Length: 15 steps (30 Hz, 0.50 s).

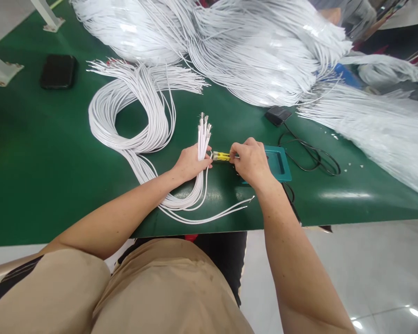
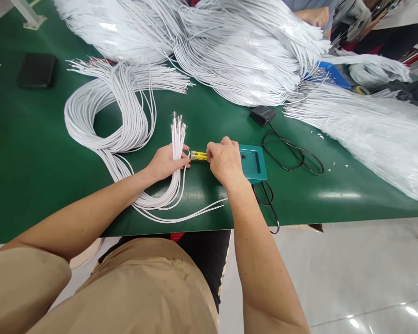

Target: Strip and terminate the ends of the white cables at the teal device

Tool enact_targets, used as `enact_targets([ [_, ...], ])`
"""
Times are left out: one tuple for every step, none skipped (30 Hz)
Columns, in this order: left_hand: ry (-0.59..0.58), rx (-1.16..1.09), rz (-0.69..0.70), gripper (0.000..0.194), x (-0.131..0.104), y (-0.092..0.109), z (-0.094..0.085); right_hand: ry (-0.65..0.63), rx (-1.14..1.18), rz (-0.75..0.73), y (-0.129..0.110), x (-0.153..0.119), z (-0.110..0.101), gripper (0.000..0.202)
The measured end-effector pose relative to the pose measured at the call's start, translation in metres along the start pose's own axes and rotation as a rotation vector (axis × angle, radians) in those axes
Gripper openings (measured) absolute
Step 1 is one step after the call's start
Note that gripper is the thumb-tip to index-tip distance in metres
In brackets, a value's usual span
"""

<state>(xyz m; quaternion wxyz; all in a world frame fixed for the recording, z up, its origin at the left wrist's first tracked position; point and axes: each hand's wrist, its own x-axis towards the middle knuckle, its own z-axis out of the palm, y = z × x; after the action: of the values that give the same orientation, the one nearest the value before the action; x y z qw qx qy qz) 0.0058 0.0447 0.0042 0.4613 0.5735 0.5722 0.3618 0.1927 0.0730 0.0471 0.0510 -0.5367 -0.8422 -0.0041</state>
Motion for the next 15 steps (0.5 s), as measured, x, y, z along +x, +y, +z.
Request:
enact_targets([
  [-0.002, 0.015, 0.003, 0.035, 0.0, 0.0, 0.0, 0.005, -0.004, 0.0, 0.0, 0.0, 0.0, 0.016],
  [-0.006, 0.023, 0.005, 0.036, 0.0, 0.0, 0.0, 0.006, -0.009, 0.002, 0.0, 0.0, 0.0, 0.017],
  [-0.01, 0.03, 0.007, 0.036, 0.001, 0.0, 0.0, 0.002, -0.013, 0.005, -0.001, 0.0, 0.0, 0.017],
  [-0.013, 0.037, 0.01, 0.037, 0.001, 0.0, 0.0, -0.008, -0.017, 0.008, -0.002, -0.001, 0.0, 0.017],
  [-0.015, 0.043, 0.014, 0.038, 0.002, 0.0, -0.001, -0.02, -0.019, 0.005, -0.002, -0.002, -0.001, 0.016],
  [-0.018, 0.046, 0.018, 0.038, 0.002, -0.001, -0.001, -0.024, -0.017, -0.006, -0.003, -0.004, -0.002, 0.013],
  [-0.024, 0.044, 0.022, 0.039, 0.002, -0.002, -0.001, -0.012, -0.014, -0.02, -0.003, -0.007, -0.002, 0.011],
  [-0.029, 0.037, 0.024, 0.039, 0.003, -0.002, -0.001, 0.017, -0.012, -0.025, -0.002, -0.01, -0.003, 0.01],
  [-0.036, 0.025, 0.024, 0.039, 0.003, -0.003, -0.001, 0.067, -0.02, -0.01, -0.001, -0.013, -0.002, 0.013],
  [-0.044, 0.011, 0.022, 0.04, 0.003, -0.004, -0.001, 0.13, -0.037, 0.033, 0.0, -0.017, -0.001, 0.019],
  [-0.053, -0.005, 0.018, 0.04, 0.004, -0.004, -0.002, 0.191, -0.062, 0.102, 0.001, -0.021, 0.001, 0.025],
  [-0.065, -0.022, 0.014, 0.04, 0.004, -0.005, -0.002, 0.239, -0.09, 0.184, 0.003, -0.024, 0.003, 0.031],
  [-0.077, -0.04, 0.007, 0.04, 0.004, -0.005, -0.003, 0.267, -0.117, 0.258, 0.005, -0.026, 0.006, 0.037],
  [-0.089, -0.061, -0.003, 0.039, 0.004, -0.005, -0.004, 0.279, -0.135, 0.312, 0.007, -0.028, 0.009, 0.041],
  [-0.098, -0.083, -0.015, 0.04, 0.004, -0.006, -0.006, 0.28, -0.142, 0.341, 0.009, -0.029, 0.012, 0.043],
])
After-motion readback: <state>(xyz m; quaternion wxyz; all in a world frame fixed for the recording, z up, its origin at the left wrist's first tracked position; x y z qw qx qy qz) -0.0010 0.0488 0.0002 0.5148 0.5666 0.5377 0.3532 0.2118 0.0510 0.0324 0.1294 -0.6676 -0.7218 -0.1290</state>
